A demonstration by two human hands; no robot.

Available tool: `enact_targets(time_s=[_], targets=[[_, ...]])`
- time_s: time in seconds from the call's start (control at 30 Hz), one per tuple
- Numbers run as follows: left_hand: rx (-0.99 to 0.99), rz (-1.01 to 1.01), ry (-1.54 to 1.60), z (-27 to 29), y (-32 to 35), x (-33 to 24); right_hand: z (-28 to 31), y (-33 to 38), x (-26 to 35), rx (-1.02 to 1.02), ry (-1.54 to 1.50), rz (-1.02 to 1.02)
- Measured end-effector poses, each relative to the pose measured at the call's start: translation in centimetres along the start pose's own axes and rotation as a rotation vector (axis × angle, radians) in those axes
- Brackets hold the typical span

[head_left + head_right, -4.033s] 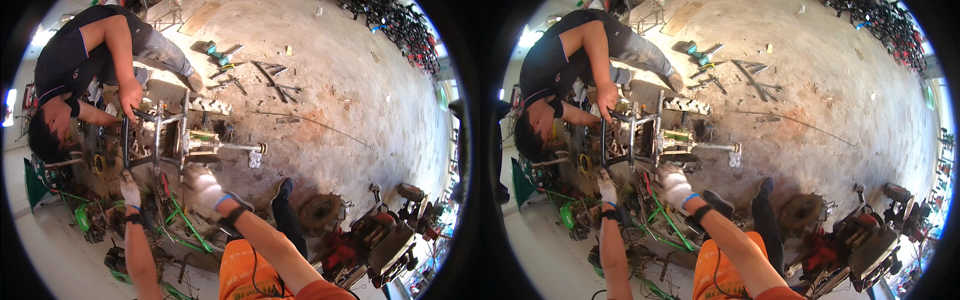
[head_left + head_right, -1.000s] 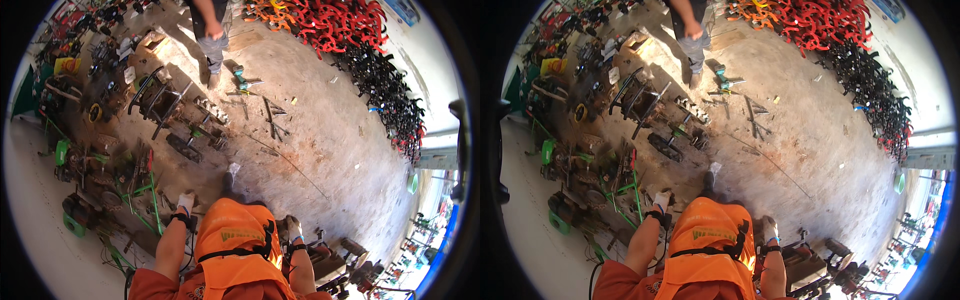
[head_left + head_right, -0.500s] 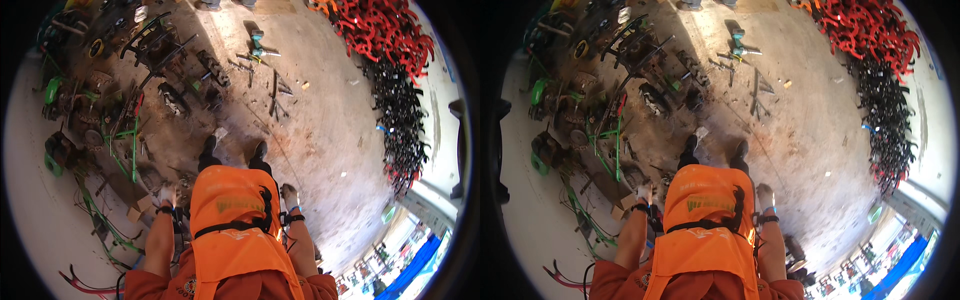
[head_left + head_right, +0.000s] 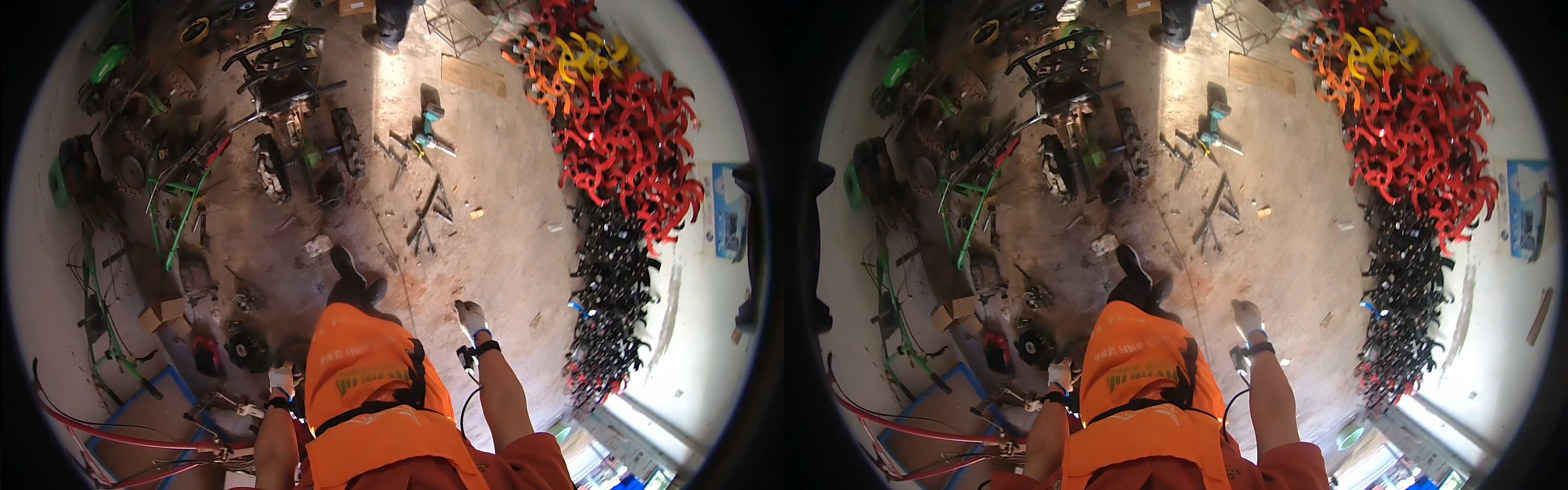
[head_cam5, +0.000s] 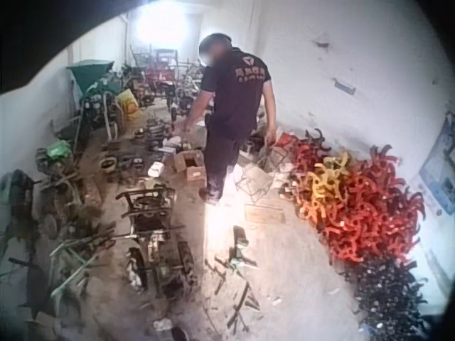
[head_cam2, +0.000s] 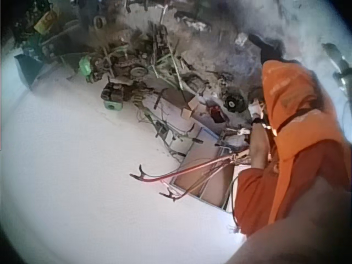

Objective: The person uses a cordless impact wrench to remove bolts from a small engine mounted on a stand, then detaches the handlebar assembly and sets it aside. They continue to remove bolts and separate engine components by hand, placing parts on the floor.

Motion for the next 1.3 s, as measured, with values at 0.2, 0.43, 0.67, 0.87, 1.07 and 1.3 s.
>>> enact_targets(time_s=[0.2, 0.43, 0.67, 0.87, 1.07, 1.3], targets=[[0.019, -0.149, 0.044, -13.2, -1.9, -6.5, -1.5, -2.9, 16.8, 0.083, 0.091, 0.434], [0.184, -0.476, -0.004, -25.1, -2.2, -19.2, -7.2, -4.3, 28.2, 0.323, 0.173, 0.331], [0.004, -0.787, -0.672, -35.1, -7.6, -32.5, -7.8, -12.1, 38.1, 0.375, 0.178, 0.509], [-0.055, -0.716, -0.881, -40.3, -9.2, -40.0, -15.8, -31.3, 46.2, 0.594, -0.077, 0.715], [0.258, -0.913, -0.4, -41.9, -13.2, -42.2, -23.3, -39.7, 53.0, 0.998, -0.644, 0.387], [0.185, -0.651, -0.475, -42.7, -15.3, -40.9, -20.9, -31.1, 57.6, 1.036, -0.817, 0.151]])
Point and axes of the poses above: each hand's wrist, its own y-axis away from the middle knuckle, its own z-axis out of the back of the hand, x = y × z, the point moved 1 cm from there along -y, towards the middle knuckle, and after that the axes turned 14 degrees about x, right-handed, at the moved point
